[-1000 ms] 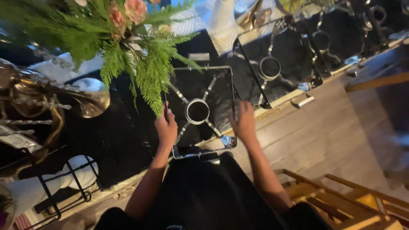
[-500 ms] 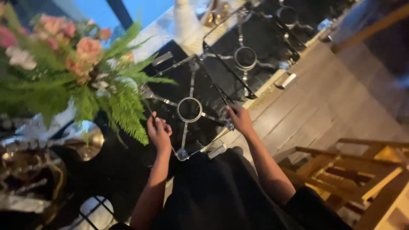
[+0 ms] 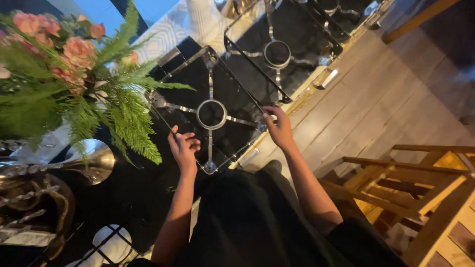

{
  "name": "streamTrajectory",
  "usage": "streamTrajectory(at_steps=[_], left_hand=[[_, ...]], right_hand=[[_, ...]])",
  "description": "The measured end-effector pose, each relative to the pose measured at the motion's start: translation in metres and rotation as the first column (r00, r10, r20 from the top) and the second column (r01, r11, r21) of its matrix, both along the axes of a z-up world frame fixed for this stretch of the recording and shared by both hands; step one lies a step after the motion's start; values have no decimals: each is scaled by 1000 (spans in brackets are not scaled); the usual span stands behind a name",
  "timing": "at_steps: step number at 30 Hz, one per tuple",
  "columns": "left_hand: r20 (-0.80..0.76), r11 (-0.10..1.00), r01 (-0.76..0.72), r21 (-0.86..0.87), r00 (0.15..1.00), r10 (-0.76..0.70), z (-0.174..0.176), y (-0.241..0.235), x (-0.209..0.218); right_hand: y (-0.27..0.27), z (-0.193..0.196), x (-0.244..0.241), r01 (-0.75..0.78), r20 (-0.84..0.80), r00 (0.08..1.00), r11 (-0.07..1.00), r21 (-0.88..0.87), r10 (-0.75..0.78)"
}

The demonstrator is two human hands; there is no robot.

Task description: The recorder is assembling and organizing chafing dish stands and fuel holders on a long table.

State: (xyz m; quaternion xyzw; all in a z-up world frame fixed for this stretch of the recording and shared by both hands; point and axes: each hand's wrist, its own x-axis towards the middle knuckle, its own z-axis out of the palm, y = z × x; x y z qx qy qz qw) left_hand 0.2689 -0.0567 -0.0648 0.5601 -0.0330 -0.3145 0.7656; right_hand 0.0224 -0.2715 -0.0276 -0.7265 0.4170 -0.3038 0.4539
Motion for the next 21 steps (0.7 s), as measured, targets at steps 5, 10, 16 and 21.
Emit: streamTrajectory(at_steps=[5,10,16,21], left_hand=[[-18,991,-33,-130,999,31,-37,2,-16],[61,995,-94,-17,994,95,-15,-5,-21],[264,966,-194,170,954,145,9,-5,-25],[124,989,-74,124,991,59,-19,5,-42]], right_hand=[[16,18,-29,89,-51,995,996,-16,-90],[25,36,-42,73,48,996,997,-23,-72],[29,38,-57,48,36,998,999,3,-48],[24,12,-56,-143,60,989,974,178,134]])
